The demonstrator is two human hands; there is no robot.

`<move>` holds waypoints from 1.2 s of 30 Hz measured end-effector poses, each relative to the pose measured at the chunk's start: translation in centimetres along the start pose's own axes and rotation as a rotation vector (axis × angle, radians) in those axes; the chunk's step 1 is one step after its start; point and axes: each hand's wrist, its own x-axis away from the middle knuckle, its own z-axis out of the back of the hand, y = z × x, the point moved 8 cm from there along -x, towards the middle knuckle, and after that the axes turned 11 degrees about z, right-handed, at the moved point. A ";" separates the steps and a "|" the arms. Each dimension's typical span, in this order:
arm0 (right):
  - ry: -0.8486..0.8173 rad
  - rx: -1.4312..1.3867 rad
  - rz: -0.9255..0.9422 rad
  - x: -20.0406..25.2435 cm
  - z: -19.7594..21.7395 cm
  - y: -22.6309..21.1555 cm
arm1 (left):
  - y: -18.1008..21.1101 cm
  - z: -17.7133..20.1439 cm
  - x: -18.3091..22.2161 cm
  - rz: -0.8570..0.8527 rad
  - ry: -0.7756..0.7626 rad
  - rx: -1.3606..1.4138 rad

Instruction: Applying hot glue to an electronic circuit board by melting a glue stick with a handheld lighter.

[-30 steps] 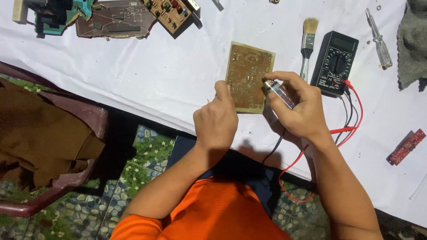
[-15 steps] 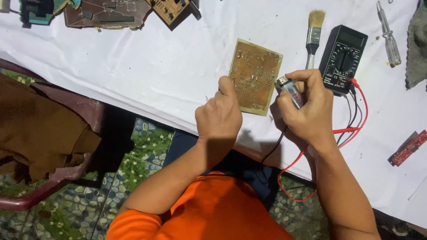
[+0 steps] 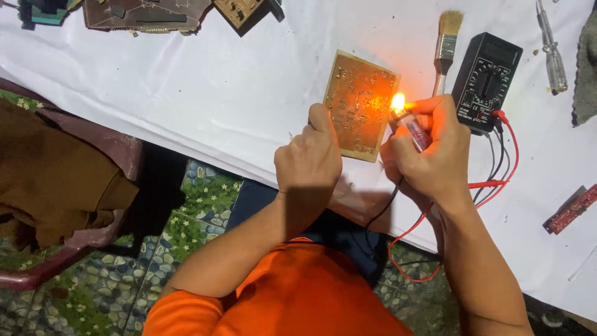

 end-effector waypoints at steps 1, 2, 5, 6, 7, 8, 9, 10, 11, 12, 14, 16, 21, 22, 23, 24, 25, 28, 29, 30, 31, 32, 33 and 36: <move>-0.008 -0.016 -0.039 0.0 -0.2 -0.4 | 0.0 -0.1 0.0 0.005 -0.006 0.008; -0.008 -0.016 -0.038 0.0 -0.1 0.4 | 0.0 -0.1 0.0 0.006 -0.006 0.008; -0.031 0.076 0.022 0.2 0.2 1.6 | -0.1 0.0 0.0 -0.001 0.004 0.022; -0.031 0.078 0.022 0.2 0.2 1.8 | -0.1 -0.1 0.0 0.000 -0.005 0.040; -0.032 0.079 0.022 0.3 0.1 1.9 | -0.1 -0.1 0.0 0.000 -0.013 0.057; -0.032 0.079 0.021 0.2 0.1 1.7 | 0.0 0.2 0.0 0.000 -0.014 0.057; -0.031 0.071 0.015 0.1 0.1 1.5 | 0.1 0.5 0.0 0.003 -0.008 0.045; -0.030 0.062 0.009 0.0 0.0 1.4 | 0.1 0.9 0.0 0.007 -0.003 0.033; -0.031 0.062 0.007 0.0 0.0 1.5 | 0.1 1.0 0.0 0.007 -0.005 0.033; -0.033 0.055 0.018 0.0 0.0 1.4 | 0.1 1.1 -0.1 0.006 -0.021 0.061; -0.035 0.052 0.028 -0.2 0.1 1.4 | 0.2 1.1 -0.2 0.006 -0.037 0.092; -0.045 0.054 0.025 -0.3 -0.1 1.4 | 0.1 1.1 -0.1 -0.008 -0.018 0.069; -0.052 0.069 0.037 -0.3 -0.2 1.3 | 0.2 1.3 -0.4 -0.047 0.026 0.049; -0.055 0.065 0.039 -0.3 -0.2 1.4 | 0.4 1.6 -0.4 -0.069 0.048 0.017; -0.057 0.064 0.038 -0.3 -0.2 1.3 | 0.4 1.8 -0.3 -0.068 0.045 0.016; -0.052 0.062 0.042 -0.3 -0.3 1.2 | 0.3 1.9 -0.3 -0.061 0.027 0.019; -0.046 0.062 0.047 -0.3 -0.2 1.1 | 0.3 2.0 -0.3 -0.054 0.011 0.024; -0.048 0.067 0.044 -0.4 -0.1 1.0 | 0.4 2.0 -0.3 -0.054 0.005 0.033; -0.050 0.065 0.043 -0.4 -0.1 1.0 | 0.4 2.1 -0.3 -0.052 0.003 0.031; -0.053 0.070 0.041 -0.4 -0.1 1.1 | 0.4 2.1 -0.3 -0.049 0.008 0.016; -0.054 0.077 0.038 -0.4 0.0 1.1 | 0.4 2.2 -0.4 -0.048 0.014 0.003; -0.056 0.077 0.037 -0.3 0.0 1.2 | 0.4 2.2 -0.4 -0.047 0.012 0.003; -0.053 0.079 0.039 -0.3 0.1 1.2 | 0.4 2.3 -0.4 -0.044 0.019 -0.015; -0.048 0.078 0.043 -0.3 0.1 1.1 | 0.3 2.3 -0.5 -0.041 0.011 -0.001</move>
